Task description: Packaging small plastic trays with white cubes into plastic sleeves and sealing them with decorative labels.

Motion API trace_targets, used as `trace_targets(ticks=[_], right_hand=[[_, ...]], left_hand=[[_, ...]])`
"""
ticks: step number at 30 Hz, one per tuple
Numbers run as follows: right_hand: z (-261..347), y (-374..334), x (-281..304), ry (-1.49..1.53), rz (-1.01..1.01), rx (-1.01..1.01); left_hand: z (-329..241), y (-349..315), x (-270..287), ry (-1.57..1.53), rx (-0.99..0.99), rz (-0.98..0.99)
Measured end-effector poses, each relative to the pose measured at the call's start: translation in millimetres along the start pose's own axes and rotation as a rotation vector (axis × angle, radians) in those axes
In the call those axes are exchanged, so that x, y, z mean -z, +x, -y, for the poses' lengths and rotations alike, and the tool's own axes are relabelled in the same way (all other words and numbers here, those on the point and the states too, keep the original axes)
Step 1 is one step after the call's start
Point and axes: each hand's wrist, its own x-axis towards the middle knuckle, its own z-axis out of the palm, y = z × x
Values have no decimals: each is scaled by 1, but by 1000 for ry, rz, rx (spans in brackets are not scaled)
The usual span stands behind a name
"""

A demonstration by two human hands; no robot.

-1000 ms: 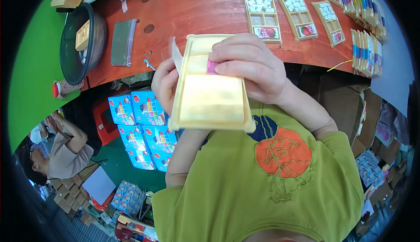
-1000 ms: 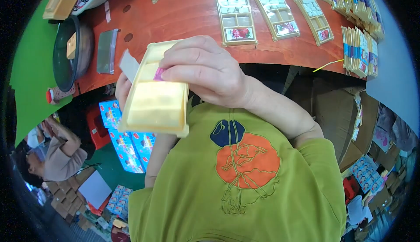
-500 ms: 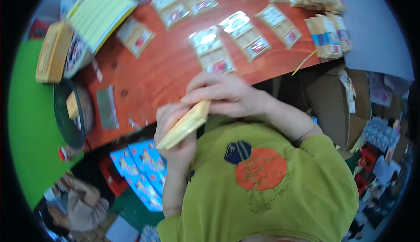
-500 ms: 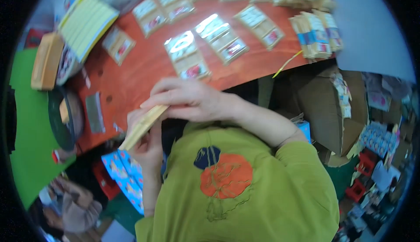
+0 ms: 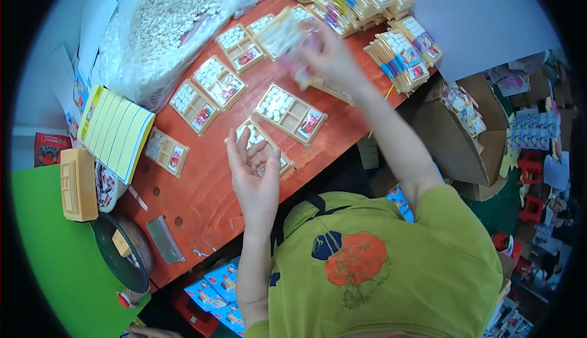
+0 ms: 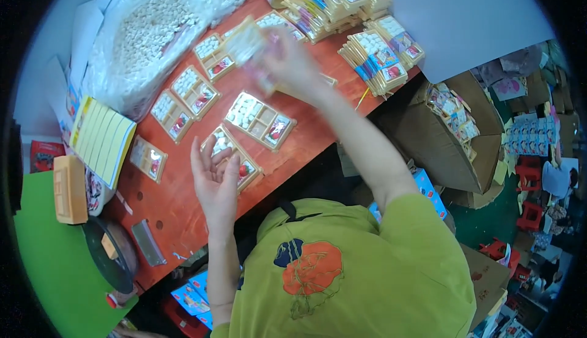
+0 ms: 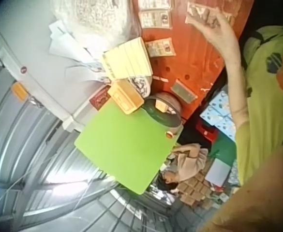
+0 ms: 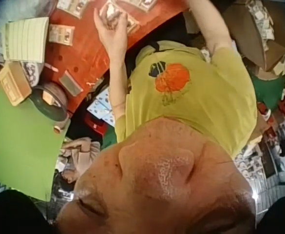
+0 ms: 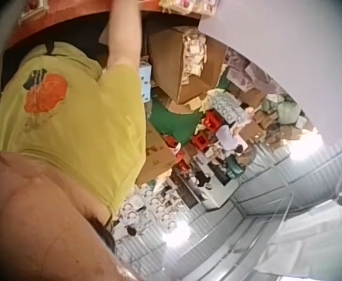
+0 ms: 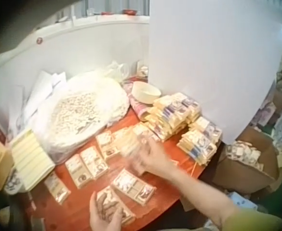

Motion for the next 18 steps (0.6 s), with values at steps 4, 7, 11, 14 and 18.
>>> trace_targets(ticks=[4,7,11,14,18], right_hand=[[-34,99,57,-511,-219,110],[-64,137,50,-864,-289,112],[-74,143,49,-785,-102,194],[-78,131,50,-1161,-209,379],[-52,120,28,-1310,-213,398]], left_hand=[[19,-6,13,98,109,21],[22,-10,27,163,163,-34],[23,-5,73,124,30,-259],[13,9,127,146,36,-510],[-10,49,195,12,-126,-885]])
